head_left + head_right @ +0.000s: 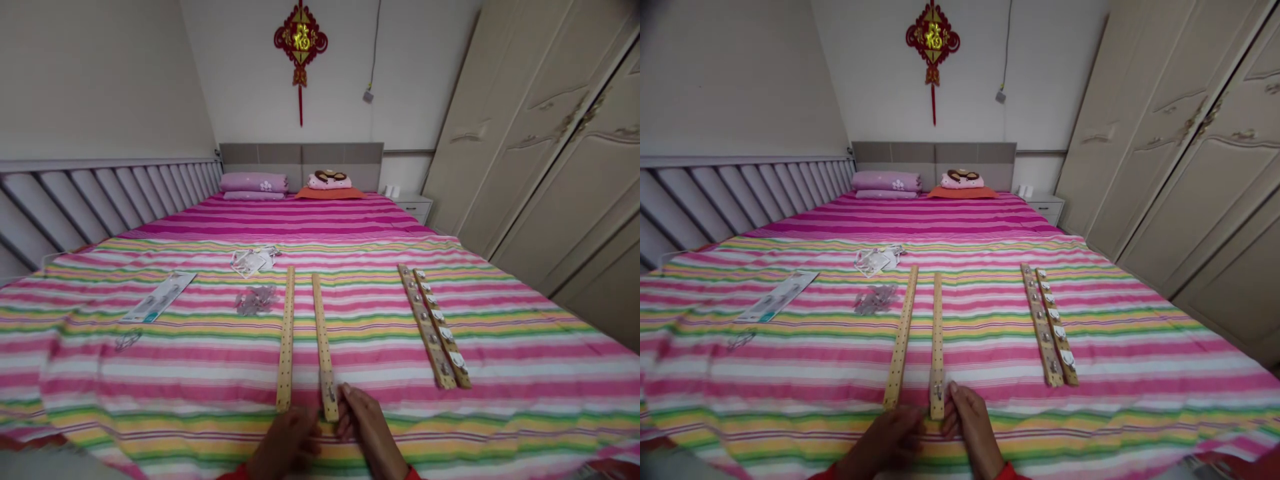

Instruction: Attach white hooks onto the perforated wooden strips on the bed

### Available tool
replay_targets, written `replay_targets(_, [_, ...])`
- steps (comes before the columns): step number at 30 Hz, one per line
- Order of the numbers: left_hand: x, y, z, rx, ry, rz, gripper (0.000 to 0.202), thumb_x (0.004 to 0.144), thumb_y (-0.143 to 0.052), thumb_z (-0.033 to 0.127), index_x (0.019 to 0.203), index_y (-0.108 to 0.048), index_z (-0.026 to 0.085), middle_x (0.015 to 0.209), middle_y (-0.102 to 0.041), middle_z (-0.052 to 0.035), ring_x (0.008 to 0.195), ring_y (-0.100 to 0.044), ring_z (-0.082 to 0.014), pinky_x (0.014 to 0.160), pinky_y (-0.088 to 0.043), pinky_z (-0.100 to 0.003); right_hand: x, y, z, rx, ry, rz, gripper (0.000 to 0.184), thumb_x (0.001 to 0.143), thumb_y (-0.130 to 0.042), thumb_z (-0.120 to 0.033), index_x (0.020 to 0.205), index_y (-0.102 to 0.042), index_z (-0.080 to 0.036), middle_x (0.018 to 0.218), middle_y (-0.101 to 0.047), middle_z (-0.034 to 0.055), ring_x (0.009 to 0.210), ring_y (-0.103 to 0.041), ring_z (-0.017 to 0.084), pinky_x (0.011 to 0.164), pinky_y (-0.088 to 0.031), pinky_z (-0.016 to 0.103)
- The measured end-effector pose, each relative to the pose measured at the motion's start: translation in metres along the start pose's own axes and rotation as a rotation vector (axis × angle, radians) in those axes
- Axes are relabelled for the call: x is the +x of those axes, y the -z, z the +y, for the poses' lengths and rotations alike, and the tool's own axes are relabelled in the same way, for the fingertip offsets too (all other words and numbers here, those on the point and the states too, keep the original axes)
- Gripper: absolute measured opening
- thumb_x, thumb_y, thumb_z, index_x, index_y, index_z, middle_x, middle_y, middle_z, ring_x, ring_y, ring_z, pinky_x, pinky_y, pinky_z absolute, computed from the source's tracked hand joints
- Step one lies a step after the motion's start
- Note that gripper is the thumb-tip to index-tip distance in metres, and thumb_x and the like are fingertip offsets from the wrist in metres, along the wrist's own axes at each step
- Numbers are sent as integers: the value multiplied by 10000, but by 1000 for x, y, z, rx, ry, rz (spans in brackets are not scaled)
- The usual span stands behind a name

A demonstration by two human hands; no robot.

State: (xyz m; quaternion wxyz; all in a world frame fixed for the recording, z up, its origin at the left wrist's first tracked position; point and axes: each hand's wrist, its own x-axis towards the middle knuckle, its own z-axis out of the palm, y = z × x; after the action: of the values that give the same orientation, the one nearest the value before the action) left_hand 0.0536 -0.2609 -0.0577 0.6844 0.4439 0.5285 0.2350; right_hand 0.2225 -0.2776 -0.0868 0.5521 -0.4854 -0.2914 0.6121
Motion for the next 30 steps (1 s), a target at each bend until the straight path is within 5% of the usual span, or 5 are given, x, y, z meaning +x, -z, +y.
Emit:
replay_targets(3, [-3,39,34,295,-166,-4,387,694,-592,543,675,-623,157,656,-647,-41,539,-570,-141,525,-427,-263,2,4,-1,-27,17,103,554,640,-644,-684,687,-607,-133,504,-576,-8,321,-487,75,297,-324,162])
replay_targets(8, [49,101,90,470,-628,582,241,644,-598,344,794,-664,168,732,-649,-39,675,-584,-181,678,-477,-320,3,6,-1,-23,51,147,539,641,-650,-674,678,-608,-137,498,-550,-24,305,-401,39,294,-263,152])
replay_targets(13, [103,128,103,556,-838,754,224,543,-621,104,734,-681,203,820,-616,-60,901,-560,-250,910,-416,-393,-2,9,-7,-38,63,157,508,660,-656,-649,693,-626,-143,526,-560,-16,325,-390,36,311,-248,154])
replay_targets(25, [98,132,122,153,-645,870,73,561,-724,185,613,-675,171,644,-604,-21,748,-568,-204,744,-463,-322,-2,9,-14,-40,118,149,452,697,-657,-602,696,-636,-151,541,-570,-9,344,-399,48,333,-248,176])
replay_targets(30, [84,129,113,-325,-432,658,140,607,-741,184,710,-663,131,609,-633,17,559,-559,-84,536,-453,-184,0,1,-21,-42,135,114,441,714,-650,-588,653,-600,-153,528,-553,-18,346,-379,45,338,-250,175])
